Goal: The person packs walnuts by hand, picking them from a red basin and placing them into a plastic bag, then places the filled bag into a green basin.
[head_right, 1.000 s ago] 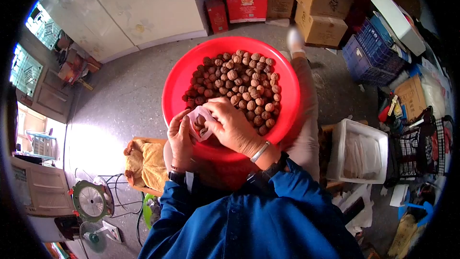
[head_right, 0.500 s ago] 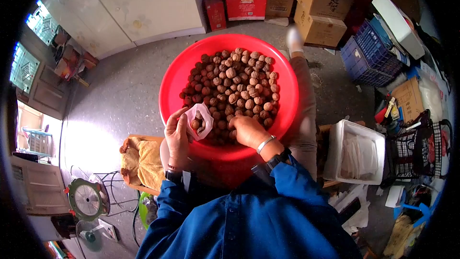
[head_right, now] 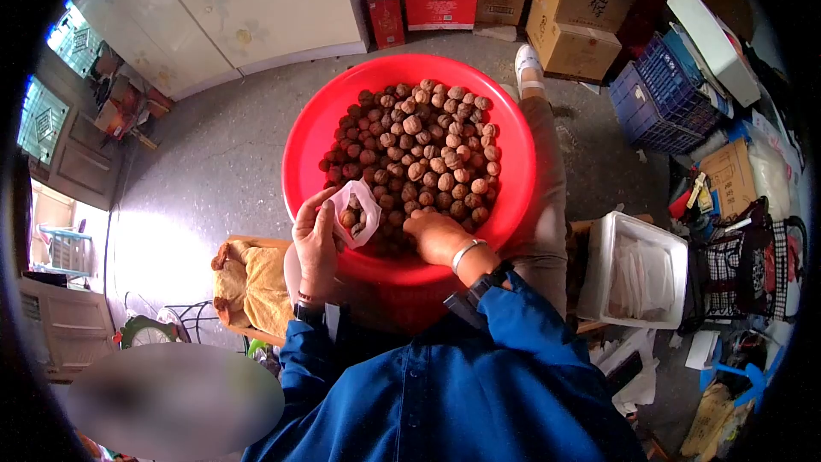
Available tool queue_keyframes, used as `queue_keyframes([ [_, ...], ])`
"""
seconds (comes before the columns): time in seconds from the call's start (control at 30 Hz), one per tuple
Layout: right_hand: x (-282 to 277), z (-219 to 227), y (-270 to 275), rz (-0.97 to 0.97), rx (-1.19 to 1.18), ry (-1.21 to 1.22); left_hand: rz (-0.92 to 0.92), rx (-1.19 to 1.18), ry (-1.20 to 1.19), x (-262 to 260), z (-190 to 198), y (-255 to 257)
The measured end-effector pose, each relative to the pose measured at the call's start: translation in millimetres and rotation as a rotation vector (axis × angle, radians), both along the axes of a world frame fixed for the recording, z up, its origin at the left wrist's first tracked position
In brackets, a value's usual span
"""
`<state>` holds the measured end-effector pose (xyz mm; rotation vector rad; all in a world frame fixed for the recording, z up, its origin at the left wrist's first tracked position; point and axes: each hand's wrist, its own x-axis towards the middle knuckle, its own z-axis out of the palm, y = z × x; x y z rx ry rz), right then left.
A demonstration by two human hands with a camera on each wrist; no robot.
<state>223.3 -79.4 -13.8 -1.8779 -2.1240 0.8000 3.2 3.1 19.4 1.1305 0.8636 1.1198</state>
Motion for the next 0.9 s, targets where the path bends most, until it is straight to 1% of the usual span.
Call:
queue_keyframes([
  [0.07, 0, -3, 1, 0.023, 0.015, -0.011, -0.001, 0.002, 0.004, 0, 0, 0],
  [0.17, -1, -9, 2, -0.01, 0.027, -0.022, -0.001, 0.0, 0.016, 0, 1, -1],
  [0.23, 0, -14, 2, -0.018, 0.094, 0.043, 0.001, -0.001, 0.019, 1, 2, -1],
  [0.33, 2, -29, 5, -0.035, 0.158, 0.008, -0.009, -0.008, 0.012, 1, 2, -2],
  [0.37, 1, -27, 4, -0.037, 0.16, 0.007, -0.01, -0.006, 0.012, 1, 1, -2],
  [0.43, -1, -23, 3, -0.097, 0.157, 0.011, 0.011, 0.008, 0.015, 2, -2, 0],
  [0.47, -2, -21, 2, -0.094, 0.161, 0.012, 0.014, 0.012, 0.015, 1, -2, 0],
  [0.53, -2, -18, 2, -0.211, 0.296, 0.141, -0.002, 0.006, -0.001, 1, -2, 0],
  [0.57, -4, -11, 4, -0.208, 0.299, 0.143, -0.008, 0.002, 0.006, 1, -3, 0],
  [0.63, -5, 2, 5, -0.322, 0.417, 0.345, -0.007, 0.001, -0.001, 1, -4, 1],
  [0.67, -8, 12, 5, -0.322, 0.417, 0.344, -0.01, -0.003, -0.008, 1, -4, 2],
  [0.73, -15, 36, 6, -0.404, 0.538, 0.501, -0.001, 0.002, -0.008, 3, -4, 1],
  [0.77, -18, 49, 7, -0.386, 0.603, 0.537, 0.007, 0.007, -0.006, 3, -4, 1],
  [0.8, -22, 60, 7, -0.386, 0.603, 0.537, 0.007, 0.007, -0.006, 3, -4, 1],
  [0.9, -38, 87, 9, -0.367, 0.853, 0.668, -0.018, -0.003, -0.013, 2, -4, 1],
])
